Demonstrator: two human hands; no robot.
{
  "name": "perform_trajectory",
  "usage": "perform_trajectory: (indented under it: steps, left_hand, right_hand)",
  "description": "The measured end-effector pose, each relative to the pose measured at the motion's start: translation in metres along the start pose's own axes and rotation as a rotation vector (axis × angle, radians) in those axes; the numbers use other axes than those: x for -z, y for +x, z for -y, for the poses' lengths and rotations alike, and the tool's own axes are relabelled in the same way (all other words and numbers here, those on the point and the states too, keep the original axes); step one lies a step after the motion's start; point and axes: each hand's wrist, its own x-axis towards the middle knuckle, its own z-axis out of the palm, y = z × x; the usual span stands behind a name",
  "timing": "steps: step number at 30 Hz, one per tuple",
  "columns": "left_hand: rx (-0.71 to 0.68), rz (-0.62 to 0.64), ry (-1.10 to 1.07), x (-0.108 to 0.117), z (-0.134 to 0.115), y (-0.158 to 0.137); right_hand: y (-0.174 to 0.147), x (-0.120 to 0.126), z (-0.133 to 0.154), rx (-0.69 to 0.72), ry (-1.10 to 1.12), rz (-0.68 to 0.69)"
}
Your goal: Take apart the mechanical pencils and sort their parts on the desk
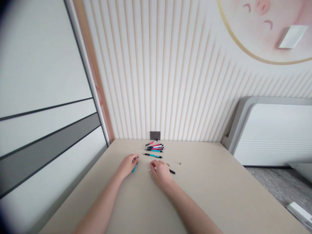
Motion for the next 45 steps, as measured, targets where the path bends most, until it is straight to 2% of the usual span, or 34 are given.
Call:
perform_trajectory:
  steps: [6, 12, 26, 45]
  left_hand:
    - [0.0, -0.025, 0.036, -0.002, 0.008, 0.001]
    - [-0.005, -0.052, 0.064, -0.005, 0.014, 0.001]
    - [0.058, -0.056, 0.077, -0.011, 0.019, 0.006]
    - [0.026, -0.013, 0.067, -0.007, 0.015, 0.005]
  right_hand:
    - [0.034, -0.034, 0.027, 0.004, -0.02, 0.015]
    - [0.037, -0.057, 0.027, -0.012, -0.059, 0.039]
    - [0.036, -0.054, 0.026, -0.052, -0.092, 0.029]
    - [0.035, -0.05, 0.029, -0.071, -0.138, 0.046]
